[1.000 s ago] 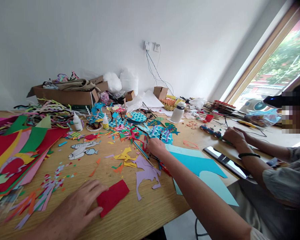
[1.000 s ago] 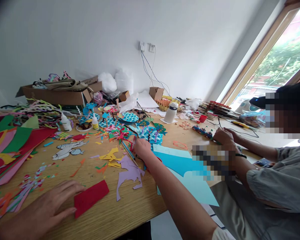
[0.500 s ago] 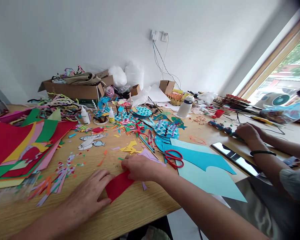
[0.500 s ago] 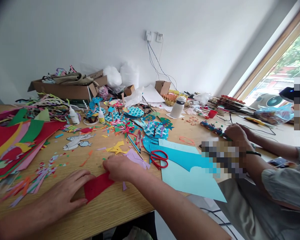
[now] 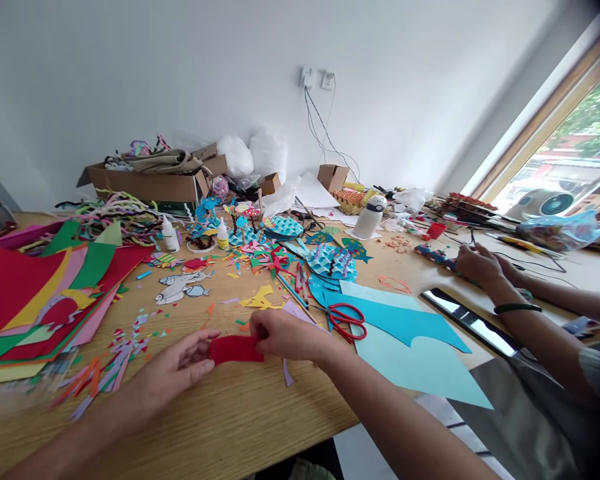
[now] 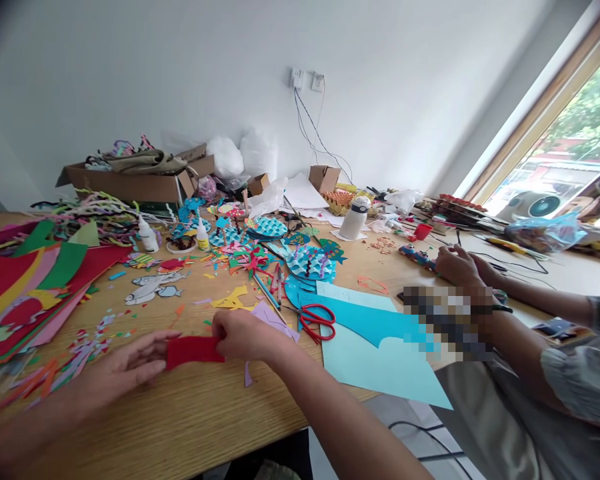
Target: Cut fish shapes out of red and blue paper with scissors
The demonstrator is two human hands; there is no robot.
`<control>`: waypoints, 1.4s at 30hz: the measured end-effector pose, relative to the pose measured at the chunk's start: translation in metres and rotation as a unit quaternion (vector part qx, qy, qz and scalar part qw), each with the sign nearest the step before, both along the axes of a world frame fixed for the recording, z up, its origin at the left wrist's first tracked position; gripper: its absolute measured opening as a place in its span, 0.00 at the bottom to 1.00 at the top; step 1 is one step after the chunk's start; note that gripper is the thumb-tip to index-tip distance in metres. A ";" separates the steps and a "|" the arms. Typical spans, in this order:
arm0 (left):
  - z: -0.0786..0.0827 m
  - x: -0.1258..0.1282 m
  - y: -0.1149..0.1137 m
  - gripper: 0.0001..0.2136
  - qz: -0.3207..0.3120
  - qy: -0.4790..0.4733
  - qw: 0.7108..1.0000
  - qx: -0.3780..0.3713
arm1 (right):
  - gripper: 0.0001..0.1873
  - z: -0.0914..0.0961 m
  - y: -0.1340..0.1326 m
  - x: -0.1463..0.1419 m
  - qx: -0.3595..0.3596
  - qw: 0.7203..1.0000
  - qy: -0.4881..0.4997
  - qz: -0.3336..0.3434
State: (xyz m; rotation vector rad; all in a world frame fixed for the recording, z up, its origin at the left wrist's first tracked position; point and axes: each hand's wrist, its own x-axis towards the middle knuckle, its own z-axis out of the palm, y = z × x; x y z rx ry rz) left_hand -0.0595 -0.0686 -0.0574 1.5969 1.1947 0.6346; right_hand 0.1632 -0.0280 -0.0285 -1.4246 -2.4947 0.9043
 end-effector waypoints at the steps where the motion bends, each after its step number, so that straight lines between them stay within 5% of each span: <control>1: 0.004 0.001 0.001 0.21 0.027 -0.046 0.998 -0.038 | 0.10 -0.001 0.000 0.002 -0.009 0.999 0.029 -0.013; 4: 0.010 0.005 0.002 0.20 0.092 -0.137 0.980 -0.113 | 0.12 -0.004 -0.003 0.003 -0.109 0.976 0.180 -0.063; 7: 0.012 0.017 0.005 0.13 0.113 -0.165 0.974 -0.102 | 0.07 -0.007 -0.012 -0.003 -0.225 0.908 0.333 -0.117; 11: 0.017 0.041 0.006 0.09 0.178 -0.140 0.971 -0.070 | 0.07 -0.010 -0.026 -0.011 -0.276 0.862 0.397 -0.155; 15: 0.025 0.052 0.005 0.11 0.182 -0.131 0.973 -0.046 | 0.12 -0.009 -0.039 -0.008 -0.241 0.862 0.404 -0.188; 18: 0.028 0.048 0.005 0.12 0.182 -0.122 0.975 -0.038 | 0.07 -0.005 -0.046 0.008 -0.131 0.904 0.337 -0.227; 20: 0.028 0.042 0.007 0.12 0.188 -0.120 0.974 -0.041 | 0.06 -0.002 -0.046 0.029 0.033 0.945 0.214 -0.246; 21: 0.028 0.039 0.009 0.12 0.187 -0.119 0.974 -0.041 | 0.06 -0.001 -0.045 0.042 0.125 0.949 0.126 -0.261; 23: 0.027 0.033 0.011 0.12 0.178 -0.118 0.976 -0.037 | 0.06 0.000 -0.040 0.069 0.188 0.936 -0.040 -0.295; 27: 0.026 0.030 0.014 0.12 0.170 -0.131 0.976 -0.043 | 0.11 -0.004 -0.026 0.112 0.134 0.911 -0.260 -0.290; 35: 0.032 0.035 0.014 0.12 0.159 -0.169 0.971 -0.053 | 0.13 -0.012 -0.004 0.123 0.121 0.920 -0.293 -0.231; 42: 0.034 0.031 0.018 0.10 0.177 -0.178 0.967 -0.041 | 0.09 0.021 -0.015 0.117 0.159 0.916 -0.245 -0.275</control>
